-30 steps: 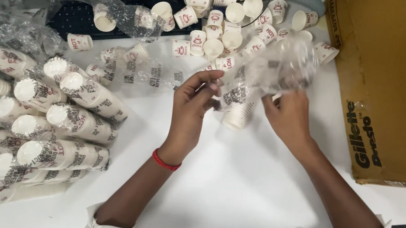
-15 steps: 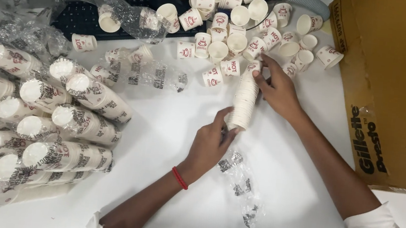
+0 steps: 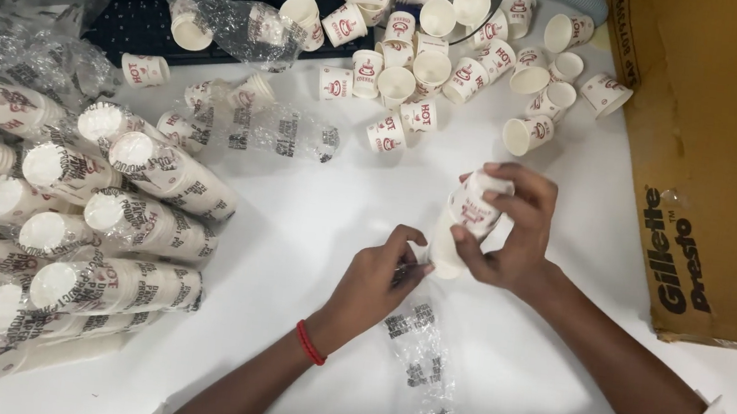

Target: Stack paper cups and place them into plastic sleeves for packaging.

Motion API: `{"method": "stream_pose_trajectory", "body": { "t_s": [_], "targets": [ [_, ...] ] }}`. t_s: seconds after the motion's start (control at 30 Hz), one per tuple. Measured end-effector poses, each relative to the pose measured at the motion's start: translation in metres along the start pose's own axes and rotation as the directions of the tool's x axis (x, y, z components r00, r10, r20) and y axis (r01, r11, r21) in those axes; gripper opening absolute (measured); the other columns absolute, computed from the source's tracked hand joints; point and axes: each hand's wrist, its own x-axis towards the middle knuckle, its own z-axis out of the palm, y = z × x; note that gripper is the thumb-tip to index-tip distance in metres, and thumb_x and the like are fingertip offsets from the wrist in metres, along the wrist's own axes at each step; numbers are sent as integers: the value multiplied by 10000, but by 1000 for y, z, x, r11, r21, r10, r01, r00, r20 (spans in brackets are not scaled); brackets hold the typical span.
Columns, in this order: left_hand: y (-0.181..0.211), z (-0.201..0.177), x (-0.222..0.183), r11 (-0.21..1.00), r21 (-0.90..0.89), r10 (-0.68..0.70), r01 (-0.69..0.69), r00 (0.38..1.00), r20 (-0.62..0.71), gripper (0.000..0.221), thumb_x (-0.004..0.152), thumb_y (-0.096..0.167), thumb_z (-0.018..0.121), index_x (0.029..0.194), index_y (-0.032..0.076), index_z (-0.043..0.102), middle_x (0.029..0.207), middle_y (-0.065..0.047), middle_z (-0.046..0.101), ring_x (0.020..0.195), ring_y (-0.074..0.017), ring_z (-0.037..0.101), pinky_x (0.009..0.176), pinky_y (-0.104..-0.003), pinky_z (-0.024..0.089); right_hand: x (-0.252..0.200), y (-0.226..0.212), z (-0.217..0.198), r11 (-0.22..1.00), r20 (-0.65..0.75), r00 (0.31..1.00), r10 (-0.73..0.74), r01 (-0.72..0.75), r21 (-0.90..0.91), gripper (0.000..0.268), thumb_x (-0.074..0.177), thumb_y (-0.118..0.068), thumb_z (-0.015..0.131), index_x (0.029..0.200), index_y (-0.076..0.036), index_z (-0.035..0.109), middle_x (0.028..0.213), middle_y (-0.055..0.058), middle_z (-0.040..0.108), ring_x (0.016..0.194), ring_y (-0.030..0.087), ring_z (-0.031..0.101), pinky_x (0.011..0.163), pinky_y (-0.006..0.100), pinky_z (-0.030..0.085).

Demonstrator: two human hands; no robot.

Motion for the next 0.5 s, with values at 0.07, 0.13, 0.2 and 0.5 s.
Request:
{"method": "stream_pose_trajectory", "body": {
  "t_s": [0.07,0.13,0.2,0.5],
  "targets": [
    [4,-6,-7,999,-16,-35,35,999,6,273,961,124,721,1132,43,524,747,-108,675,627,-237,714,559,-343,527,-15,-2,4,976,20,988,-150,145,164,572,947,-83,774,1362,-51,382,1441,200,310,1254,397,650,982,407,637],
    [4,-8,-14,998,-45,-46,46,999,3,230,965,116,718,1074,32,534,746,-101,675,622,-208,704,559,-326,524,-18,-8,7,965,20,986,-166,158,210,602,932,-89,791,1374,-82,383,1461,192,299,1251,412,647,971,423,622],
    [4,-12,-21,996,-71,-54,54,999,-1,198,968,108,715,1016,20,544,746,-93,674,617,-179,695,559,-309,522,-19,-12,8,951,17,983,-185,174,256,633,917,-96,808,1386,-114,383,1481,184,289,1247,426,644,961,439,608],
    [23,-24,-65,793,-570,-340,215,932,-122,97,1003,93,648,971,11,606,755,-38,652,564,-44,488,492,-225,393,6,-48,-19,960,49,993,-112,95,262,663,963,-303,712,1449,-166,282,1538,212,258,1323,475,521,989,463,580]
  ]
}}
